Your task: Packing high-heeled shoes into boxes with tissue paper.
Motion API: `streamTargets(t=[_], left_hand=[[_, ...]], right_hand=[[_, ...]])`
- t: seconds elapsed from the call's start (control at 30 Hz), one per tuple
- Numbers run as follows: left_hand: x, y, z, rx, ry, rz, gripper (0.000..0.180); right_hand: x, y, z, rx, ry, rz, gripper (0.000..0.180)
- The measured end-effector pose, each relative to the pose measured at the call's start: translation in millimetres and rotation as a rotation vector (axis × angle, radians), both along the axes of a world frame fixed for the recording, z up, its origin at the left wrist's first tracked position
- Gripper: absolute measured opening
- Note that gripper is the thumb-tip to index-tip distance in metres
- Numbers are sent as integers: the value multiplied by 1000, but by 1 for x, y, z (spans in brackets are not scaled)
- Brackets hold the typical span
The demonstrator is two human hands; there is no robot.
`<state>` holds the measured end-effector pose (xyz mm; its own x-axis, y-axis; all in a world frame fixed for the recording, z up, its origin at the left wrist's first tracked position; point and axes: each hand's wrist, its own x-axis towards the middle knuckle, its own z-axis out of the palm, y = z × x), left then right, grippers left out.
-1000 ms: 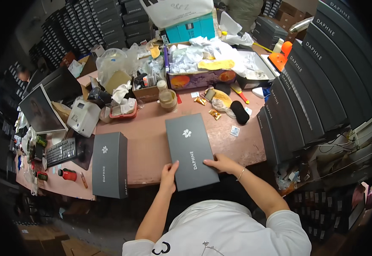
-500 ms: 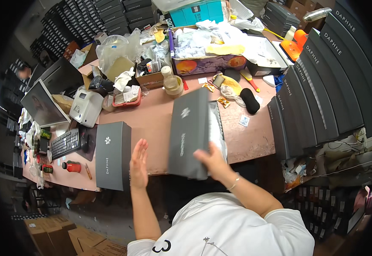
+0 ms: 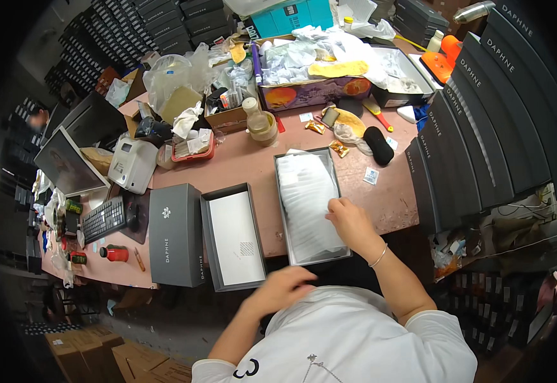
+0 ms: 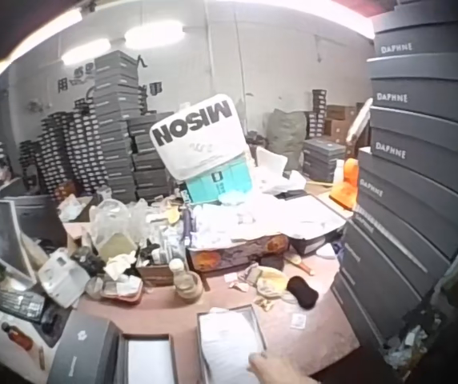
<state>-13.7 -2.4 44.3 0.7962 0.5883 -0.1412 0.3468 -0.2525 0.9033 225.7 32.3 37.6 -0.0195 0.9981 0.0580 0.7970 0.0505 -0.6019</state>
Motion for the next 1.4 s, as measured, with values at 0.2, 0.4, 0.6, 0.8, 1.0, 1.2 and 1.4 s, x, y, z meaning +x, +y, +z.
streamTargets(t=[0.2, 0.4, 0.6, 0.8, 1.0, 1.2, 1.4], left_hand=[[102, 16, -64, 322, -268, 2, 35], [5, 87, -122, -264, -384, 1113, 49], [28, 50, -58, 525, -77, 708, 57], [26, 45, -90, 428, -27, 686, 63], [5, -2, -19, 277, -391, 645, 112], [40, -11, -27, -9, -562, 834, 87], [7, 0, -16, -158, -606, 1091, 22]], right_hand=[[-138, 3, 29, 560, 417, 723, 16], [-51, 6, 18, 26, 9, 179, 31], [-63, 18, -115, -4, -406, 160, 16], [-30, 36, -40, -511, 21, 202, 29], [-6, 5, -52, -288, 622, 206, 29], [-66, -11, -28, -289, 1260, -20, 35], [-51, 12, 15, 444, -35, 115, 46]])
